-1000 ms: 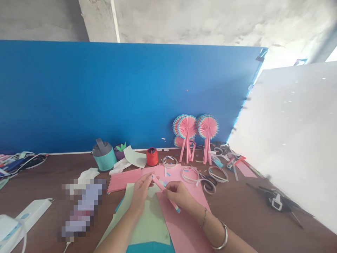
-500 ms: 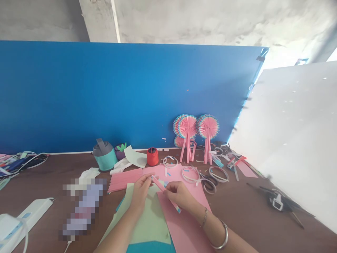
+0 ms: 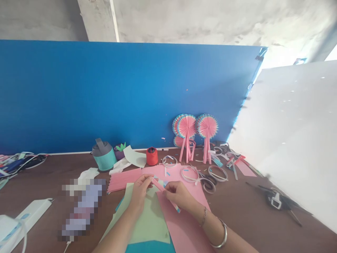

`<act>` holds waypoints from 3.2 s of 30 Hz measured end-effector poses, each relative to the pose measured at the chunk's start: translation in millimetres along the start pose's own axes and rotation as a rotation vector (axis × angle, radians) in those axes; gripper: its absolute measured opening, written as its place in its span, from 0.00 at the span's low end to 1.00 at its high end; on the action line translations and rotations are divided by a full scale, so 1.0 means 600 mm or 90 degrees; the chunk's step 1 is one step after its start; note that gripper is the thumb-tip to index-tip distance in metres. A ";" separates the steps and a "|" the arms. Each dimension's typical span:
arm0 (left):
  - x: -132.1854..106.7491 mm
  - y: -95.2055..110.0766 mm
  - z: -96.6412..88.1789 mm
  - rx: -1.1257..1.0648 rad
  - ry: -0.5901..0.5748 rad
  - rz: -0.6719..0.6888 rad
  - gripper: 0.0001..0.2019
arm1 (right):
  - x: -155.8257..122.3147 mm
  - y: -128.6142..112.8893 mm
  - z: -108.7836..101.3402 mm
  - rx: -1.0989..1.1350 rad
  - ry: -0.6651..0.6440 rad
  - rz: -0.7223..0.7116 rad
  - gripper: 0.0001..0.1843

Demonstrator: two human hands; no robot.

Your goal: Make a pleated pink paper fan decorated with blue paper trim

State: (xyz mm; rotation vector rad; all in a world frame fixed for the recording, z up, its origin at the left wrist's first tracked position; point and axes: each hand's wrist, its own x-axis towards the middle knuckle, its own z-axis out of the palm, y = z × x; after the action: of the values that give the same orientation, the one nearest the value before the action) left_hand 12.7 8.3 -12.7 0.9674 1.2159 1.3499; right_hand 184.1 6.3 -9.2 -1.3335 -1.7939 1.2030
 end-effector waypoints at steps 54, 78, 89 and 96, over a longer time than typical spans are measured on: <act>-0.003 0.002 0.002 -0.204 -0.129 -0.049 0.27 | -0.005 -0.006 -0.012 0.119 -0.123 -0.058 0.20; 0.000 0.005 -0.002 -0.129 -0.030 0.016 0.18 | -0.003 -0.001 -0.008 0.081 -0.057 -0.010 0.12; 0.012 -0.009 -0.008 -0.224 0.023 -0.003 0.24 | -0.006 -0.004 -0.003 -0.005 0.056 -0.044 0.10; -0.008 0.010 0.008 -0.214 -0.139 -0.022 0.23 | -0.002 0.003 -0.001 0.097 0.048 -0.070 0.07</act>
State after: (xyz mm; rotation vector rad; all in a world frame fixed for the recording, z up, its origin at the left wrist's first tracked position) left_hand 17.3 4.6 -5.5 0.8247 0.8069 1.3305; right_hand 185.9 5.3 -10.3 -1.1634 -1.6651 1.1884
